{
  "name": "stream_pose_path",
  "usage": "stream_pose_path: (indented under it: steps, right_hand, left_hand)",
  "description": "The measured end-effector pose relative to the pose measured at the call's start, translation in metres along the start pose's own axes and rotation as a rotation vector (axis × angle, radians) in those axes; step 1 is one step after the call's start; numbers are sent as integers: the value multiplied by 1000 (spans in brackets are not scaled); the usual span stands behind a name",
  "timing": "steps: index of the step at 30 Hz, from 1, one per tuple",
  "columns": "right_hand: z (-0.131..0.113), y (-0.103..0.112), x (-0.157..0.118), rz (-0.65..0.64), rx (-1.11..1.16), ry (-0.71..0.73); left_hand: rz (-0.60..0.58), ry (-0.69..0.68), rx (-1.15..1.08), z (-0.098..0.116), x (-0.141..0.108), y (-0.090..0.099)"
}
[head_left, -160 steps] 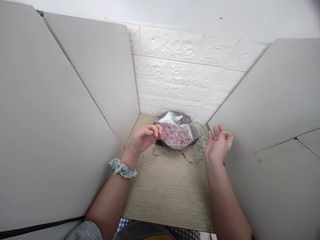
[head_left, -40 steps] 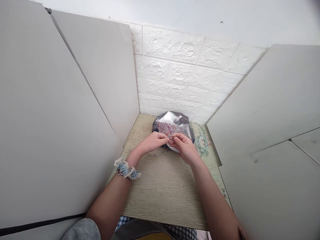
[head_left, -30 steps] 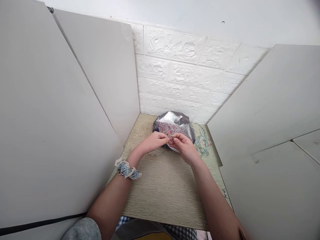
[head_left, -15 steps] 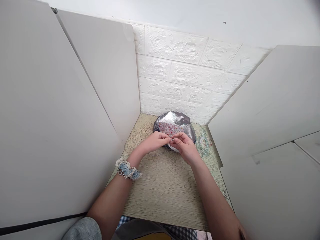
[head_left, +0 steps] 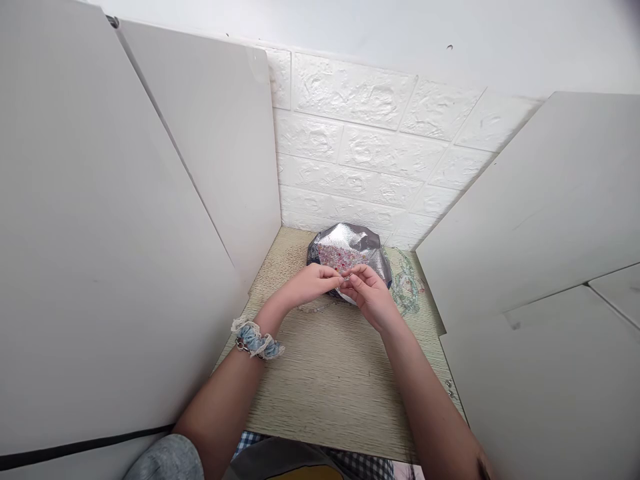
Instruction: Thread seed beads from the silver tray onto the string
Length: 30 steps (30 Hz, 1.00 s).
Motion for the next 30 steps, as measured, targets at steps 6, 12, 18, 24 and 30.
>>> stream_pose_path:
  steps: [6, 12, 18, 24, 30]
  right_hand:
    - [0, 0, -1, -13, 31, 6]
    - [0, -1, -1, -15, 37, 5]
    - [-1, -2, -2, -9, 28, 7]
    - [0, -3, -2, -19, 21, 15]
    - [0, -3, -2, -25, -3, 16]
  left_hand:
    - [-7, -14, -9, -1, 0, -1]
    - [2, 1, -1, 0, 0, 0]
    - [8, 10, 1, 1, -1, 0]
    - [5, 18, -6, 2, -1, 0]
    - [-1, 14, -4, 0, -1, 0]
Point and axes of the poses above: each hand's wrist, its own x-axis towards the middle knuckle, its own y-axis out of the back of the hand, z = x × y, the point moved 3 cm from there along x, towards the middle knuckle, and after that the axes turned 11 degrees about -y, right-handed, at the moved point
